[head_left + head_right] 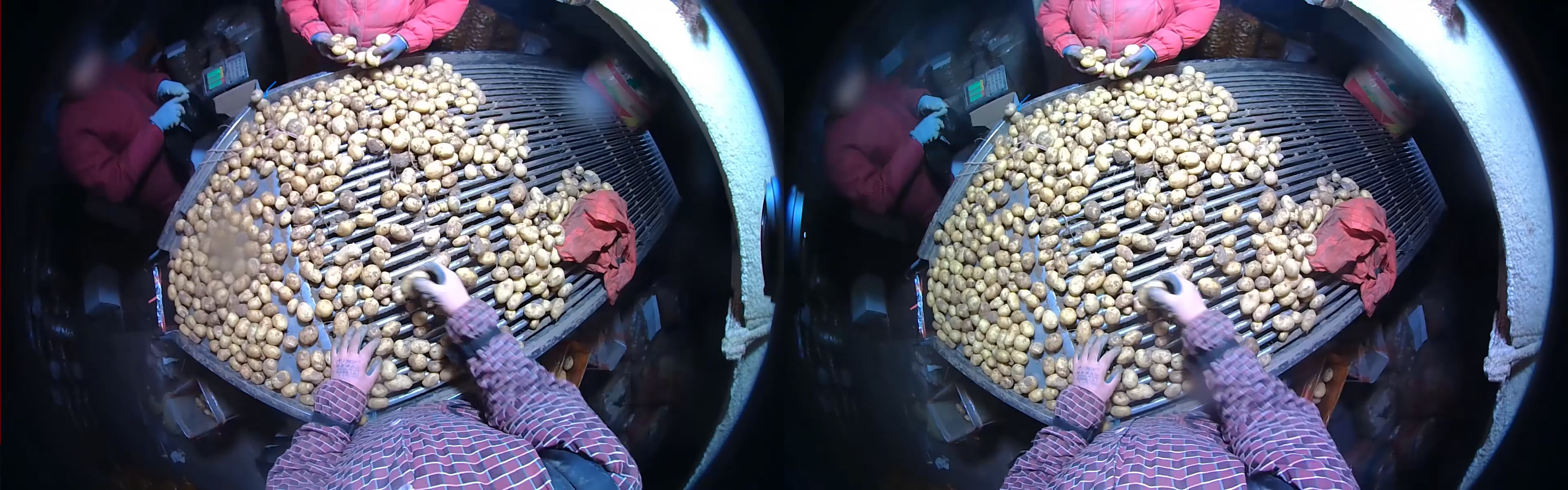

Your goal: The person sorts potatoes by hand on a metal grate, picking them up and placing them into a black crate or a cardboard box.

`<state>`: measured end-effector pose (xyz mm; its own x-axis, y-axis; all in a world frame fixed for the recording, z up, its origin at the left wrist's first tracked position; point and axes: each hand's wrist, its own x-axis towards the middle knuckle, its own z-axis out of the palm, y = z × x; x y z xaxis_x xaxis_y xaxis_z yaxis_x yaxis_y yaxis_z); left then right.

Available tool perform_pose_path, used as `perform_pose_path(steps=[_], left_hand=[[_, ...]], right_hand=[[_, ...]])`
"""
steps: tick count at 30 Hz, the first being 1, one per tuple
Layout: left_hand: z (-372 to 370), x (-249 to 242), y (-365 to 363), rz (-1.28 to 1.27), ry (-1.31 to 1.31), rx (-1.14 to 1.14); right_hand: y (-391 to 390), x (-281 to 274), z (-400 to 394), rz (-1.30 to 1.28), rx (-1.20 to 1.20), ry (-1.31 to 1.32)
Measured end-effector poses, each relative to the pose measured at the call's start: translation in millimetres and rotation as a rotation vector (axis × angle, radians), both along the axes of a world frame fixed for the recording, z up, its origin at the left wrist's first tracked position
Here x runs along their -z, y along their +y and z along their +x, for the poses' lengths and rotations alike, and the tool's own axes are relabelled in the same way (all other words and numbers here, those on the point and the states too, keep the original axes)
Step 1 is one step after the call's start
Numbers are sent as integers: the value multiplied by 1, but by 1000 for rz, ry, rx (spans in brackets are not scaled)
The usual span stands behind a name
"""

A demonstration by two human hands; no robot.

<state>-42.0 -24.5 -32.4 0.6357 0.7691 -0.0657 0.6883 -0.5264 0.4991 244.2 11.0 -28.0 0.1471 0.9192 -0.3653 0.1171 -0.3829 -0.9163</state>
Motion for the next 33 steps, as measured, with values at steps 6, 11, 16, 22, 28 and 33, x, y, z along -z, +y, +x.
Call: perform_pose_path(steps=[6, 11, 16, 22, 28, 33], left_hand=[[2, -3, 1, -12, -20, -11], [2, -4, 1, 23, -24, -13], [-1, 2, 3, 15, -116, -29], [1, 10, 44, 137, -366, -136], [60, -4, 130, 171, 140, -160], [92, 12, 154, 118, 416, -201]], right_hand=[[-18, -28, 18, -41, 390, 733], [56, -24, -50, 395, -270, -715], [79, 13, -90, 152, -518, -1068], [26, -15, -38, 113, -331, -178], [-106, -65, 6, -294, 89, 589], [-136, -52, 39, -113, 180, 28]])
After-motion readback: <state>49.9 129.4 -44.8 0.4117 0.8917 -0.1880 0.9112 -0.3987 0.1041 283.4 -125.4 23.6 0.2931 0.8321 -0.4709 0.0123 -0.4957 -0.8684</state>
